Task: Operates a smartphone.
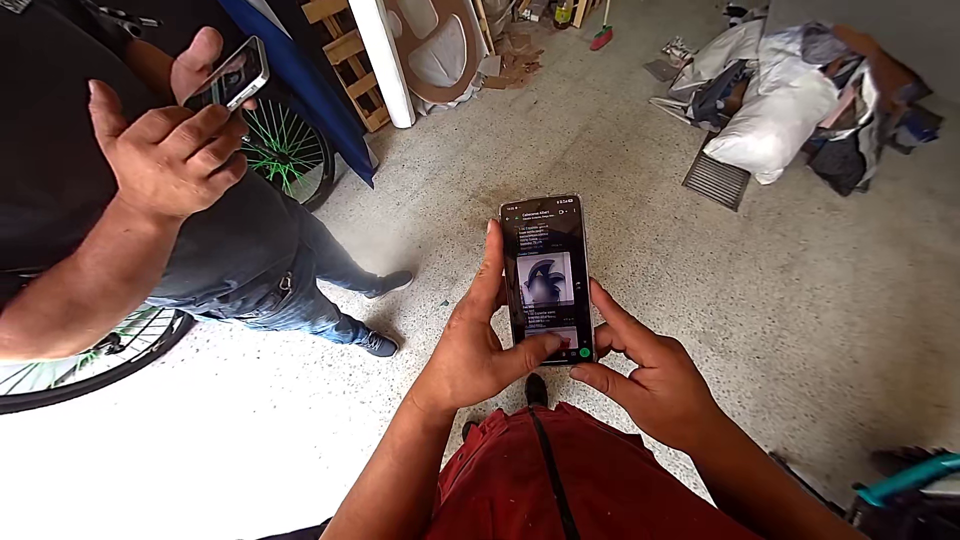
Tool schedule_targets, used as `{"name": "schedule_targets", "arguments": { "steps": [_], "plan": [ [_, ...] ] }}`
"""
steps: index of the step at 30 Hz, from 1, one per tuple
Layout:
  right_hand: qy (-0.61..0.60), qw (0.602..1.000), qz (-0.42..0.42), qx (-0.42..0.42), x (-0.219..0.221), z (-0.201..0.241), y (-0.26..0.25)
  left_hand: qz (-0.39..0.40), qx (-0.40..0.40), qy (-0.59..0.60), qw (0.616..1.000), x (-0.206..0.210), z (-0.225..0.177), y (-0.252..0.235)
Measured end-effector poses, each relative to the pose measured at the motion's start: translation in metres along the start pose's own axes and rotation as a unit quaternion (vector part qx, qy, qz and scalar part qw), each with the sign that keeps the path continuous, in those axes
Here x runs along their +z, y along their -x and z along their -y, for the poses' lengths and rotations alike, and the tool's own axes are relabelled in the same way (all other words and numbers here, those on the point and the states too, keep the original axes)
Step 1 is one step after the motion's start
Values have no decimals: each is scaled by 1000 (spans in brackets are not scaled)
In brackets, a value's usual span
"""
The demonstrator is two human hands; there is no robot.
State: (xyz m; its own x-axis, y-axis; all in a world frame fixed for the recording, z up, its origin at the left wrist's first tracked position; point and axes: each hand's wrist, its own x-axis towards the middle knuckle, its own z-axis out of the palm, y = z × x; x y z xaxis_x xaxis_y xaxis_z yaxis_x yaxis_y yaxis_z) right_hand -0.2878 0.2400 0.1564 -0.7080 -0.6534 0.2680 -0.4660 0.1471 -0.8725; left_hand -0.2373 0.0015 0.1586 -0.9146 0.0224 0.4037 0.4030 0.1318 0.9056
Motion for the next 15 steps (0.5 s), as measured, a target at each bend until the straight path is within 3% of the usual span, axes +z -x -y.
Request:
{"name": "schedule_targets", "arguments": {
  "steps": [9, 15],
  "plan": [
    [12, 1000, 3, -9, 1, 1, -4, -43, 0, -1, 999, 3, -1, 0],
    [-4, 1000, 8, -9, 1, 2, -5, 17, 8, -1, 1000, -7, 0, 1]
  ]
}}
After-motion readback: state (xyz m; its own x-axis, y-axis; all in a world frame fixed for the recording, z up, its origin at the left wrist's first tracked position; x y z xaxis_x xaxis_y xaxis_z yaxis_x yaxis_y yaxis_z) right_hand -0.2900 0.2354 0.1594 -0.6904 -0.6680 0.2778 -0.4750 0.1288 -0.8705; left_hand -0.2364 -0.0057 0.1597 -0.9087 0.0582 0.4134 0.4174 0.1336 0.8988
